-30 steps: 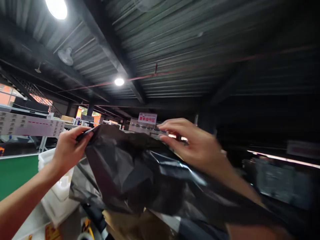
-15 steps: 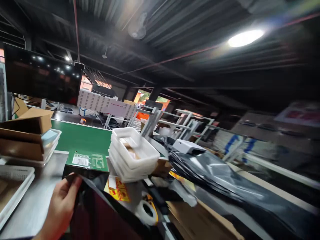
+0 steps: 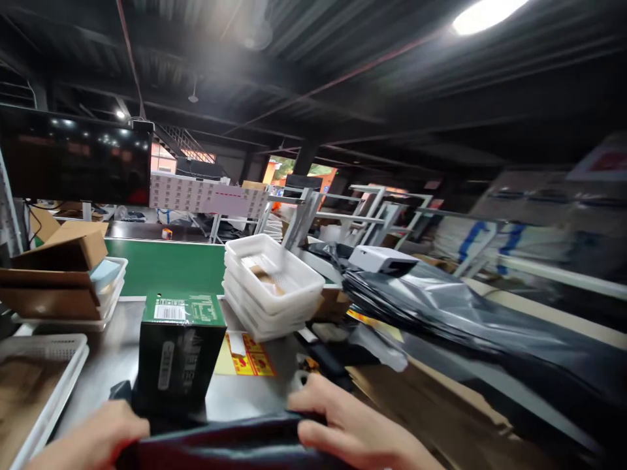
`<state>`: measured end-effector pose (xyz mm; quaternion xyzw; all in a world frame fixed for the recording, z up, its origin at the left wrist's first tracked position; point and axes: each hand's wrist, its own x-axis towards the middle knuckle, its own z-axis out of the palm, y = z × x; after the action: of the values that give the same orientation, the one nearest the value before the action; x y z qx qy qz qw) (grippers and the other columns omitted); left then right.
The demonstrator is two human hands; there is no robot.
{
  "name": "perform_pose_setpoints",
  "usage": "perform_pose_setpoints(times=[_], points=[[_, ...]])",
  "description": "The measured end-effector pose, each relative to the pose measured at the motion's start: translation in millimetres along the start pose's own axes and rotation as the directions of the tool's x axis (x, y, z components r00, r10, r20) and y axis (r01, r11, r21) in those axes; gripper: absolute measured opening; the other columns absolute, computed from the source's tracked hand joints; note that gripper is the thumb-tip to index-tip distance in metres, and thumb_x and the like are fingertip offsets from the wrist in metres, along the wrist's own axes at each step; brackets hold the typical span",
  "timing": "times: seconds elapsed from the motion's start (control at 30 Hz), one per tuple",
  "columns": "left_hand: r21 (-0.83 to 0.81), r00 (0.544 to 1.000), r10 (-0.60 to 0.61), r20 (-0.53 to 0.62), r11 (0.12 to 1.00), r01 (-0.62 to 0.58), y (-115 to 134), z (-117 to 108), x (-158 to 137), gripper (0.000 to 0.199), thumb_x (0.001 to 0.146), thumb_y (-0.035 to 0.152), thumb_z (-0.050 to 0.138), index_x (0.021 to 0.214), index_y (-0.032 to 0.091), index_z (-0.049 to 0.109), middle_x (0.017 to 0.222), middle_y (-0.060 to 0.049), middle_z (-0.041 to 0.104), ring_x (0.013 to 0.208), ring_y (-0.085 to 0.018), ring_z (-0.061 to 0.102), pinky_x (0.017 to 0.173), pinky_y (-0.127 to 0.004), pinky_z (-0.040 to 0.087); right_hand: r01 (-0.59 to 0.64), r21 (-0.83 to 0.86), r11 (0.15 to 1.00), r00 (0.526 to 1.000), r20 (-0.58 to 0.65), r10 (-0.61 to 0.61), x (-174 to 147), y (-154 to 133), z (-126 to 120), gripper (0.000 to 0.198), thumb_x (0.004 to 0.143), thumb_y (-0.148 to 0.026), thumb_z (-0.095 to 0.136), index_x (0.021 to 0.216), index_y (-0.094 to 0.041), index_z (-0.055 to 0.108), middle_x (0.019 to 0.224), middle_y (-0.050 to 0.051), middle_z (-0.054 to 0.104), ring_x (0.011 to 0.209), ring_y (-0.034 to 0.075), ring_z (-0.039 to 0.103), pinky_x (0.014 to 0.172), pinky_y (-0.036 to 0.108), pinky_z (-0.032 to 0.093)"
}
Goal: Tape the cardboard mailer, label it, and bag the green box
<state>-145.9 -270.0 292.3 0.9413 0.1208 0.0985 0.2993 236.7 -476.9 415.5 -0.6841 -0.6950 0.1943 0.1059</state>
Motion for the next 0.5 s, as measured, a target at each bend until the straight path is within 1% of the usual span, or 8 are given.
perform_pose_setpoints(times=[0.1,0.17,0.23,0.27,0.33,0.37,0.43,0.5], points=[[-0.010,0.996,-0.083,0.019,0.996,0.083,-19,-29,-15,0.017,0.076,0.038,0.079,0.083,0.025,0.070,0.102,-0.004,0.078,0.099,-0.027,0.070,0.091,-0.033,0.057,-0.048,0.023,0.999,0.985,0.166,0.043,14,7,2,0.068,0.069,-0.078,0.083,0.053,-0.023,0.045,0.052,-0.007,0.029,0.054,0.012,0.029,0.054,0.031,0.021],[-0.032,0.991,-0.097,0.089,0.995,0.100,-28,-49,-18,0.016,0.073,0.035,0.080,0.084,0.026,0.072,0.113,-0.005,0.082,0.122,-0.035,0.070,0.116,-0.045,0.052,-0.083,0.101,0.991,0.957,0.286,0.051,23,14,5,0.070,0.075,-0.077,0.077,0.050,-0.025,0.039,0.047,-0.007,0.023,0.049,0.010,0.021,0.051,0.033,0.014],[-0.055,0.982,-0.119,0.147,0.990,0.128,-40,-65,-19,0.016,0.076,0.036,0.082,0.087,0.028,0.075,0.128,-0.004,0.083,0.143,-0.042,0.061,0.135,-0.064,0.026,-0.102,0.196,0.975,0.933,0.359,0.026,33,25,11,0.073,0.080,-0.082,0.070,0.049,-0.025,0.037,0.046,-0.008,0.023,0.046,0.009,0.018,0.049,0.033,0.010],[-0.072,0.979,-0.127,0.159,0.987,0.140,-49,-70,-20,0.016,0.077,0.038,0.084,0.088,0.029,0.076,0.132,-0.004,0.083,0.149,-0.043,0.057,0.138,-0.069,0.011,-0.110,0.255,0.961,0.927,0.375,0.007,40,32,14,0.076,0.080,-0.086,0.069,0.049,-0.025,0.037,0.046,-0.008,0.024,0.046,0.008,0.018,0.049,0.032,0.009],[-0.132,0.978,-0.141,0.156,0.978,0.162,-76,-73,-23,0.024,0.078,0.047,0.088,0.093,0.030,0.079,0.133,-0.005,0.083,0.152,-0.044,0.055,0.138,-0.070,-0.004,-0.144,0.444,0.885,0.945,0.328,-0.010,59,50,24,0.082,0.069,-0.092,0.076,0.048,-0.024,0.036,0.047,-0.009,0.023,0.046,0.006,0.016,0.049,0.031,0.008],[-0.180,0.976,-0.160,0.150,0.966,0.186,-93,-71,-23,0.032,0.076,0.052,0.089,0.099,0.031,0.081,0.132,-0.005,0.083,0.151,-0.044,0.056,0.139,-0.068,0.000,-0.160,0.550,0.820,0.964,0.267,0.009,71,59,30,0.084,0.061,-0.094,0.080,0.047,-0.024,0.036,0.047,-0.010,0.024,0.047,0.006,0.015,0.049,0.030,0.008],[-0.312,0.961,-0.236,0.144,0.911,0.271,-128,-63,-17,0.056,0.072,0.067,0.089,0.114,0.031,0.084,0.131,-0.007,0.083,0.144,-0.045,0.062,0.137,-0.064,0.025,-0.148,0.714,0.685,0.989,0.110,0.099,100,75,43,0.085,0.052,-0.095,0.084,0.048,-0.024,0.037,0.047,-0.010,0.026,0.048,0.006,0.017,0.049,0.029,0.011],[-0.506,0.928,-0.361,0.092,0.786,0.356,-156,-53,2,0.076,0.064,0.081,0.088,0.118,0.027,0.085,0.130,-0.010,0.083,0.134,-0.047,0.068,0.122,-0.058,0.050,-0.103,0.790,0.604,0.980,-0.024,0.198,134,87,52,0.082,0.055,-0.097,0.079,0.052,-0.024,0.043,0.050,-0.008,0.034,0.050,0.007,0.024,0.050,0.027,0.020]])
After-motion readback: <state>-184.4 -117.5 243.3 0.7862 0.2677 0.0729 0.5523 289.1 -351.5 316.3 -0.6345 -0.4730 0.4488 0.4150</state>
